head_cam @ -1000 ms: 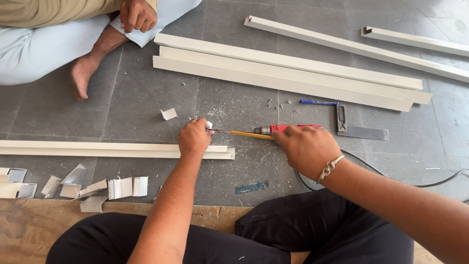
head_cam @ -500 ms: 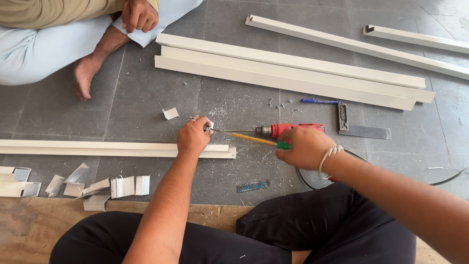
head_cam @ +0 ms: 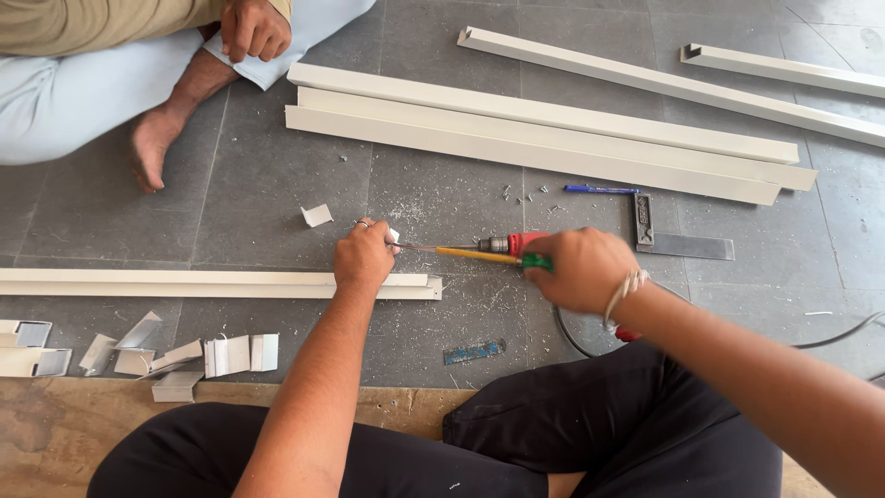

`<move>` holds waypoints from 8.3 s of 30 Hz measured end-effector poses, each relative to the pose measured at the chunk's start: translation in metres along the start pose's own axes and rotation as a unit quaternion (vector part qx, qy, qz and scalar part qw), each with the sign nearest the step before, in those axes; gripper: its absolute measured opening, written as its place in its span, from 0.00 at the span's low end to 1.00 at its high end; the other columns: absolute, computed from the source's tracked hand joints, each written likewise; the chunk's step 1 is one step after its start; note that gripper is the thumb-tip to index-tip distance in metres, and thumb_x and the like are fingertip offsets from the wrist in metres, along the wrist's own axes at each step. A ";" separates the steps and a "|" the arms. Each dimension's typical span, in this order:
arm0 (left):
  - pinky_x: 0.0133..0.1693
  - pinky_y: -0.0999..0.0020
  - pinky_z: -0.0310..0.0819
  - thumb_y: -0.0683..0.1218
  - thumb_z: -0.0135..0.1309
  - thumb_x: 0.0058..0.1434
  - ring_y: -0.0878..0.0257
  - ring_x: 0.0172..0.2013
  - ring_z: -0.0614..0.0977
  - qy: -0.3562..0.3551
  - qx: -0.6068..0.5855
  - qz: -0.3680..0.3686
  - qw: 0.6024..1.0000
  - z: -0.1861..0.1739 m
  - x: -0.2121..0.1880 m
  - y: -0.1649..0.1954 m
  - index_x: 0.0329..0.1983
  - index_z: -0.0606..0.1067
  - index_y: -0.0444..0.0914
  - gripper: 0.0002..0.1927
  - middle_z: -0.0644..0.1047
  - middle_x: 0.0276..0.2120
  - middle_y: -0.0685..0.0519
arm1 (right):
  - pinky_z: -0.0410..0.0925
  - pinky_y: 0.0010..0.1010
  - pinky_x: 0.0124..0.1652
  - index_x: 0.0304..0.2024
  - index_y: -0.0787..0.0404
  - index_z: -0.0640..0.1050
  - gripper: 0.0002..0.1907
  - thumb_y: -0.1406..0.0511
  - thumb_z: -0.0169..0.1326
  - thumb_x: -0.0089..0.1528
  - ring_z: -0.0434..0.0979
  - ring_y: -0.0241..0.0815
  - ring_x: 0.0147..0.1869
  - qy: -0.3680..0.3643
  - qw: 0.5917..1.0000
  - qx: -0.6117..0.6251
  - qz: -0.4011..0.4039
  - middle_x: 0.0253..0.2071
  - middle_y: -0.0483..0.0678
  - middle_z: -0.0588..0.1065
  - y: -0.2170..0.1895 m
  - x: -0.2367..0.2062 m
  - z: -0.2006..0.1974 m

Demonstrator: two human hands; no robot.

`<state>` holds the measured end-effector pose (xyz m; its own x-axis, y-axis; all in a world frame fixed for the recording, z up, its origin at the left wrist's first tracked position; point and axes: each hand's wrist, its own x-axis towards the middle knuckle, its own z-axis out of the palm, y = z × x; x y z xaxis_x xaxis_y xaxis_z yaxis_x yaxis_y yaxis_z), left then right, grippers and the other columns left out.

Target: The person sits on the floor and assembles white molding pieces by attaching small metal brackets. They use a red power drill to drive screws into the brackets and a screwdriver to tighten them. The person also uses a pencil to mark positions on the molding before drilling.

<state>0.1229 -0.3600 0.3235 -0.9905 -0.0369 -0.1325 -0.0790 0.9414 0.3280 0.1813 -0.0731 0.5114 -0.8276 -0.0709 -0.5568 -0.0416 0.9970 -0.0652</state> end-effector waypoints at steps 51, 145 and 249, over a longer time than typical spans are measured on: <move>0.35 0.62 0.82 0.59 0.70 0.52 0.48 0.39 0.84 0.035 -0.103 0.125 0.986 -0.027 -0.050 0.044 0.46 0.70 0.41 0.29 0.76 0.48 0.43 | 0.74 0.28 0.40 0.46 0.55 0.85 0.16 0.55 0.61 0.60 0.82 0.34 0.37 0.152 0.860 0.475 -0.106 0.37 0.46 0.84 -0.049 0.087 0.122; 0.64 0.44 0.53 0.57 0.62 0.59 0.55 0.64 0.69 -0.037 -0.108 -0.146 0.983 -0.026 -0.021 -0.030 0.59 0.72 0.54 0.24 0.72 0.61 0.56 | 0.76 0.41 0.49 0.50 0.51 0.81 0.15 0.54 0.55 0.64 0.83 0.50 0.49 0.028 0.977 -0.053 -0.207 0.43 0.51 0.82 -0.140 0.177 0.081; 0.49 0.54 0.73 0.65 0.68 0.47 0.59 0.43 0.85 -0.150 -0.014 0.180 0.972 -0.038 -0.068 0.038 0.47 0.79 0.50 0.28 0.83 0.37 0.57 | 0.77 0.32 0.52 0.60 0.61 0.71 0.28 0.76 0.59 0.57 0.83 0.43 0.56 0.123 0.855 0.467 -0.190 0.54 0.53 0.79 -0.029 0.065 0.157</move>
<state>0.1831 -0.3347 0.3804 -0.8776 0.3958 -0.2704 0.2589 0.8661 0.4276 0.2166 -0.1111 0.3466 -0.9510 -0.2607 -0.1661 0.0374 0.4363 -0.8990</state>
